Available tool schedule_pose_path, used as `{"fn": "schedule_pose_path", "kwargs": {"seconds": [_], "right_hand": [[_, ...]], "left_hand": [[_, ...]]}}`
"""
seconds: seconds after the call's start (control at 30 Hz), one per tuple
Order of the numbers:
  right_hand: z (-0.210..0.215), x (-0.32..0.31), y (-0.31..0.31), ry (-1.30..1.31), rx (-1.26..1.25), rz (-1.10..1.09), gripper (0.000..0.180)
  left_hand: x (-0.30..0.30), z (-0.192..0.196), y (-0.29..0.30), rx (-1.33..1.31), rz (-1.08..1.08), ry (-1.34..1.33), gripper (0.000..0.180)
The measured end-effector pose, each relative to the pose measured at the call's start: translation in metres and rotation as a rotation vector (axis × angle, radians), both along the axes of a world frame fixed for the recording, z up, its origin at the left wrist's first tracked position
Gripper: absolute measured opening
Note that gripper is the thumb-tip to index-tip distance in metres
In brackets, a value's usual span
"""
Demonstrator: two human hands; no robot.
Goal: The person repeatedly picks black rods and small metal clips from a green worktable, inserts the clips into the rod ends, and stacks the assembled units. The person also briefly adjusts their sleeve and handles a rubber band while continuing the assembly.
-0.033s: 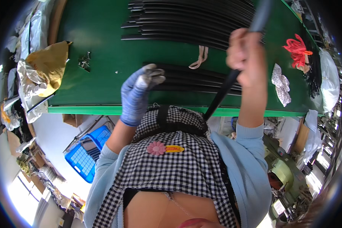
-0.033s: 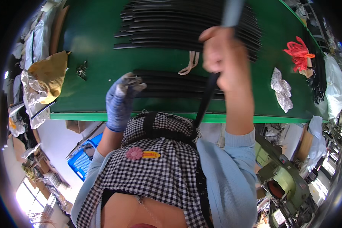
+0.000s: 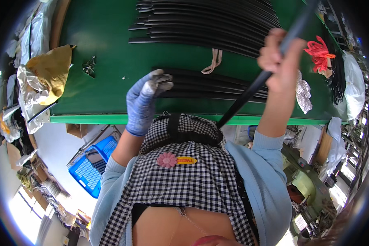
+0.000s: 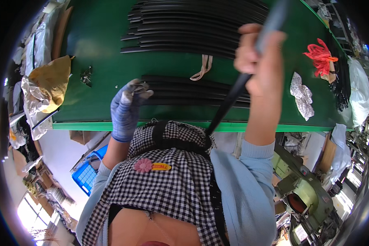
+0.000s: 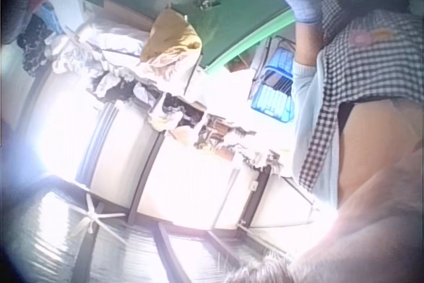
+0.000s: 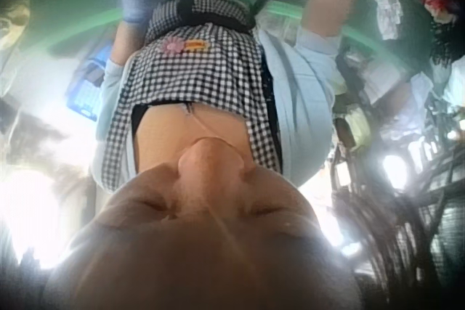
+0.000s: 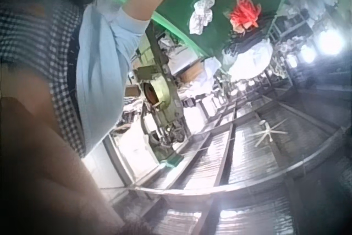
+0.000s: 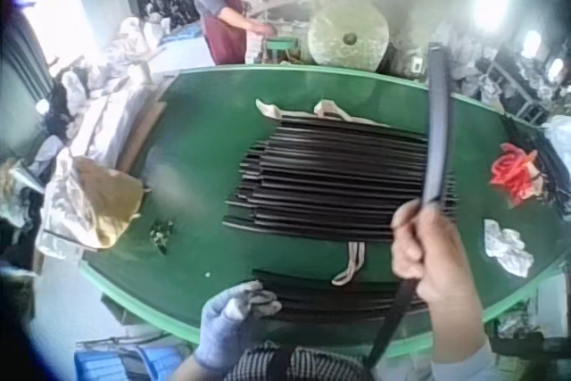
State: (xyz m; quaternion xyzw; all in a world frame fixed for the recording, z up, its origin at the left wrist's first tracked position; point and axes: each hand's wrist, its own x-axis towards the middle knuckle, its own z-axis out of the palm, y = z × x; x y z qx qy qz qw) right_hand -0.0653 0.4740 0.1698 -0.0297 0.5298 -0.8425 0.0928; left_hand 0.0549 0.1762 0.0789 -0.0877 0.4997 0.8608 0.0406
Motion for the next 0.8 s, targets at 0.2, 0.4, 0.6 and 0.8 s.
{"fn": "schedule_pose_path", "kwargs": {"seconds": [0.2,0.4,0.6,0.8], "right_hand": [[-0.014,0.024,0.120,0.111,-0.642,-0.286,0.056],[-0.083,0.065,0.142,-0.040,-0.789,-0.566,0.065],[-0.115,0.087,0.119,-0.207,-0.886,-0.792,0.065],[-0.126,0.094,0.094,-0.348,-0.838,-0.962,0.064]], "left_hand": [[0.011,-0.007,-0.017,-0.272,-0.055,0.146,0.048],[0.025,0.001,-0.014,-0.343,-0.083,0.213,0.042],[0.025,0.010,-0.009,-0.363,-0.028,0.270,0.040],[0.021,0.013,-0.013,-0.595,0.123,0.398,0.036]]}}
